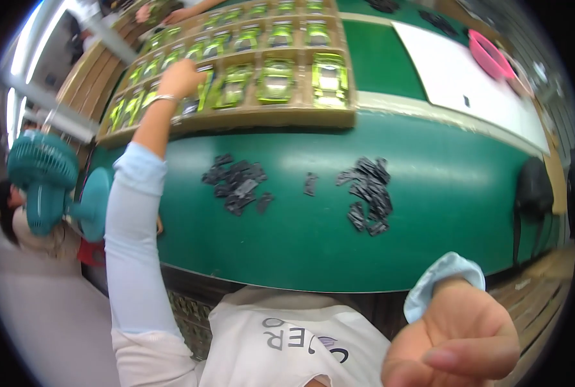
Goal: The person assembles toy car bodies by taking car shells from a tray and attaching small plastic components to them by hand.
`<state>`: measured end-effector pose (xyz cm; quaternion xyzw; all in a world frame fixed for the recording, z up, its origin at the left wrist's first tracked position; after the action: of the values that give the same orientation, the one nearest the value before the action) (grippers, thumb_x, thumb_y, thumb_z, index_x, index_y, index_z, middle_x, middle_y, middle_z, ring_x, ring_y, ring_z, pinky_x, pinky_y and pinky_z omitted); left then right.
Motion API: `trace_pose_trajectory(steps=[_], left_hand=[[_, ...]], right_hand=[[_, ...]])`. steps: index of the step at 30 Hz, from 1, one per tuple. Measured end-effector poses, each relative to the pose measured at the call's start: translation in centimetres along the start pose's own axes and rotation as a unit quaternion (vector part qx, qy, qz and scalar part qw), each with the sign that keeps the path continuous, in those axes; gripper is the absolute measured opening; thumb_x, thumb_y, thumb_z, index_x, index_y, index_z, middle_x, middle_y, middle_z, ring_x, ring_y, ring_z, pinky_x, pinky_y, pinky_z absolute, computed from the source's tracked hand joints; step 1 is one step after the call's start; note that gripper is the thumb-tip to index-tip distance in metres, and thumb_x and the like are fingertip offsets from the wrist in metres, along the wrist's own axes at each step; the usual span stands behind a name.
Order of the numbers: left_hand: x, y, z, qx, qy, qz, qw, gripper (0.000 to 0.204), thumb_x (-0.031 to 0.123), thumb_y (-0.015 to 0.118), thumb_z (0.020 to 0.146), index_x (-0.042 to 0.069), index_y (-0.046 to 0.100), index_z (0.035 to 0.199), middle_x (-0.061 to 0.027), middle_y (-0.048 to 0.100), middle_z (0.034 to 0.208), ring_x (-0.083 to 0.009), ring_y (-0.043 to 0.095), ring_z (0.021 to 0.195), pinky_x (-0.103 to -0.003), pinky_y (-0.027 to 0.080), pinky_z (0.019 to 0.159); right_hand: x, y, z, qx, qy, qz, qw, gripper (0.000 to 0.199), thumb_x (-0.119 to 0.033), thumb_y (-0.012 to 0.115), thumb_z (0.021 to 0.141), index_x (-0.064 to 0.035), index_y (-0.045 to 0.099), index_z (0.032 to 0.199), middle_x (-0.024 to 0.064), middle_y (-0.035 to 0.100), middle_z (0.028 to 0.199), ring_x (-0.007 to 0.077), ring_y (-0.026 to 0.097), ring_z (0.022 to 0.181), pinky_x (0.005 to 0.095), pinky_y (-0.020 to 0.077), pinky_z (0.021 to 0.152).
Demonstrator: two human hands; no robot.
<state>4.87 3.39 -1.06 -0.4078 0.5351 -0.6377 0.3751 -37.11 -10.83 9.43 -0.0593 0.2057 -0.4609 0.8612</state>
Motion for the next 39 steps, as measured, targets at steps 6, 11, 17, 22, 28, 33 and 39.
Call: trace_pose_trajectory(steps=[6, 11, 17, 22, 28, 33, 39], left_hand=[[1.5, 1.0, -1.8, 0.014, 0.024, 0.077, 0.997, 0.052, 0.036, 0.072, 0.058, -0.002, 0.061, 0.092, -0.0218, 0.060, 0.098, -0.0325, 0.058, 0.093, -0.038, 0.047, 0.082], [-3.5, -0.9, -2.8, -0.007, -0.075, -0.181, 0.981, 0.040, 0.028, 0.070, 0.066, -0.003, 0.061, 0.090, -0.0111, 0.061, 0.081, -0.0169, 0.054, 0.065, -0.028, 0.044, 0.061], [-1.9, -2.7, -7.0, -0.018, -0.025, -0.723, 0.690, 0.034, 0.023, 0.056, 0.082, 0.000, 0.054, 0.107, -0.0090, 0.061, 0.090, -0.0160, 0.059, 0.077, -0.027, 0.048, 0.065], [4.5, -1.2, -13.9, -0.165, 0.089, -0.929, 0.319, 0.037, 0.027, 0.038, 0.090, 0.003, 0.048, 0.115, -0.0099, 0.056, 0.111, -0.0235, 0.057, 0.096, -0.035, 0.047, 0.080], [8.7, 1.4, -17.6, -0.249, -0.026, -0.946, 0.205, 0.059, 0.038, 0.034, 0.088, -0.009, 0.033, 0.125, -0.0312, 0.049, 0.110, -0.0303, 0.060, 0.088, -0.034, 0.055, 0.067], [10.7, 3.0, -19.2, -0.321, -0.010, -0.915, 0.245, 0.047, 0.034, 0.040, 0.088, -0.003, 0.045, 0.116, -0.0187, 0.057, 0.103, -0.0253, 0.059, 0.089, -0.033, 0.048, 0.077], [11.3, 3.3, -20.3, -0.359, -0.055, -0.899, 0.246, 0.046, 0.034, 0.041, 0.088, -0.004, 0.048, 0.113, -0.0195, 0.059, 0.099, -0.0246, 0.061, 0.081, -0.033, 0.049, 0.074]], right_hand=[[1.9, -0.9, -3.0, 0.007, -0.177, 0.196, 0.965, 0.021, -0.001, 0.064, 0.068, -0.0068, 0.062, 0.088, -0.0006, 0.061, 0.084, 0.0211, 0.057, 0.067, 0.0323, 0.0457, 0.058], [9.8, 10.0, -2.4, -0.370, 0.012, 0.079, 0.926, 0.021, 0.001, 0.054, 0.070, -0.0014, 0.059, 0.090, 0.0108, 0.057, 0.085, 0.0291, 0.055, 0.076, 0.0355, 0.0469, 0.067], [14.0, 12.2, -6.3, -0.512, 0.079, 0.068, 0.852, 0.020, -0.001, 0.058, 0.071, -0.0021, 0.059, 0.090, 0.0127, 0.053, 0.093, 0.0298, 0.052, 0.086, 0.0371, 0.0437, 0.077], [14.0, 12.0, -5.8, -0.581, 0.124, 0.073, 0.801, 0.017, -0.001, 0.059, 0.072, -0.0012, 0.058, 0.088, 0.0131, 0.054, 0.082, 0.0272, 0.054, 0.081, 0.0340, 0.0440, 0.076], [14.9, 10.7, -2.7, -0.299, 0.434, 0.361, 0.769, 0.020, -0.001, 0.058, 0.075, -0.0012, 0.058, 0.095, 0.0056, 0.056, 0.081, 0.0150, 0.053, 0.075, 0.0238, 0.0418, 0.070], [15.5, 10.3, -2.8, -0.117, 0.490, 0.557, 0.660, 0.017, -0.005, 0.057, 0.080, -0.0009, 0.057, 0.097, 0.0070, 0.059, 0.090, 0.0131, 0.051, 0.070, 0.0245, 0.0419, 0.069], [15.5, 9.5, -3.1, -0.152, 0.485, 0.608, 0.610, 0.021, -0.005, 0.055, 0.079, 0.0015, 0.055, 0.099, 0.0101, 0.059, 0.082, 0.0161, 0.055, 0.066, 0.0260, 0.0431, 0.060]])
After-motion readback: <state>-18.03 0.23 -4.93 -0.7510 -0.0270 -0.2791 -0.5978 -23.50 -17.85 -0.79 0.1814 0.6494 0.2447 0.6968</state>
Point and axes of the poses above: each hand's wrist, its own z-axis towards the middle knuckle, its own y-axis out of the palm, x = y × z, the point moved 3 cm from there along z, towards the middle knuckle
